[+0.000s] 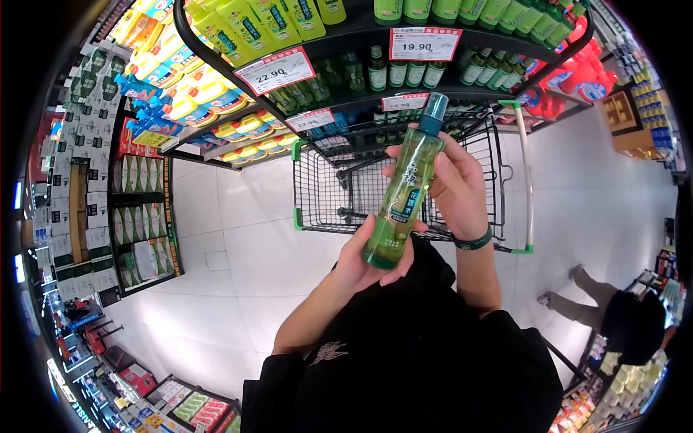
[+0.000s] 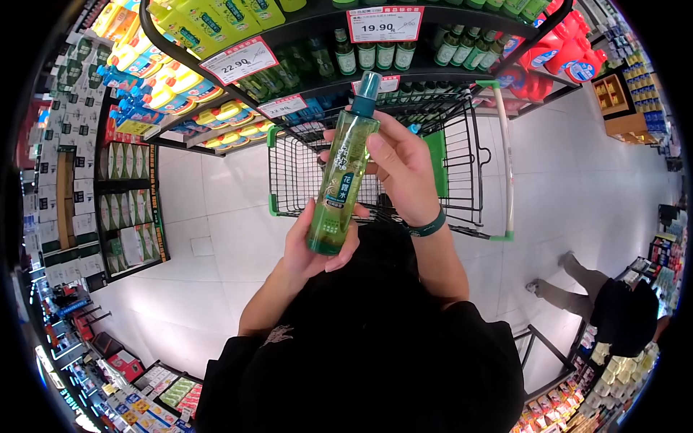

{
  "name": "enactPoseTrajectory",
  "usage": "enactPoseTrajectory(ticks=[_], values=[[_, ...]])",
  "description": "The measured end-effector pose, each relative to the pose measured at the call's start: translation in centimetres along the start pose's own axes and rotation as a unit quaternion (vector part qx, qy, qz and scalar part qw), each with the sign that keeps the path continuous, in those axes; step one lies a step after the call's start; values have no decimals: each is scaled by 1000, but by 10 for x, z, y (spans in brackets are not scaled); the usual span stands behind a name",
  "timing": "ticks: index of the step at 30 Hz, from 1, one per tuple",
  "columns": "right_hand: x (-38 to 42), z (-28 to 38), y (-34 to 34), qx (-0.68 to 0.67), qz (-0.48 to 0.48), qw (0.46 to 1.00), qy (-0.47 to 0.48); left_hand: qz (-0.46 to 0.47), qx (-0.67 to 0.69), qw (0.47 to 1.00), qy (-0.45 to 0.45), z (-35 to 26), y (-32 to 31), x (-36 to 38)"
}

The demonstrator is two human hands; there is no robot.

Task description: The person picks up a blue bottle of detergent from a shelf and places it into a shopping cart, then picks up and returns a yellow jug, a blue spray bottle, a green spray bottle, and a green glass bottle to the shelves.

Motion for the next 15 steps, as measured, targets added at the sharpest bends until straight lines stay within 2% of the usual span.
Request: enactPoseTrajectory(ticks=[3,5,7,8,10,11,13,15], values=[[6,3,27,33,-16,999,-17,-30,-1,999,26,7,9,-9],[15,5,54,3,-45,999,-23,-170,-74,982,27,13,39,-13],[29,6,98,199,-79,977,-25,-186,-46,981,35,26,67,-15],[37,7,115,197,-83,976,-27,-203,-63,975,59,38,86,-15],[61,-6,147,245,-88,957,-127,-227,-70,966,104,60,112,-20],[70,-7,160,244,-91,957,-129,-227,-69,965,108,70,121,-25],[90,-22,188,274,-111,930,-217,-241,-51,951,187,102,143,-31],[96,-36,207,287,-134,923,-219,-230,-37,948,215,126,160,-41]])
Point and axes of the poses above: each hand's wrist, its own x-axis away from the middle knuckle, its own y-axis out of the back of the hand, z = x × y, the point moved 8 cm from there along -x, towards the middle knuckle, and after that the axes turned 5 degrees about -x, right-handed, at the moved point
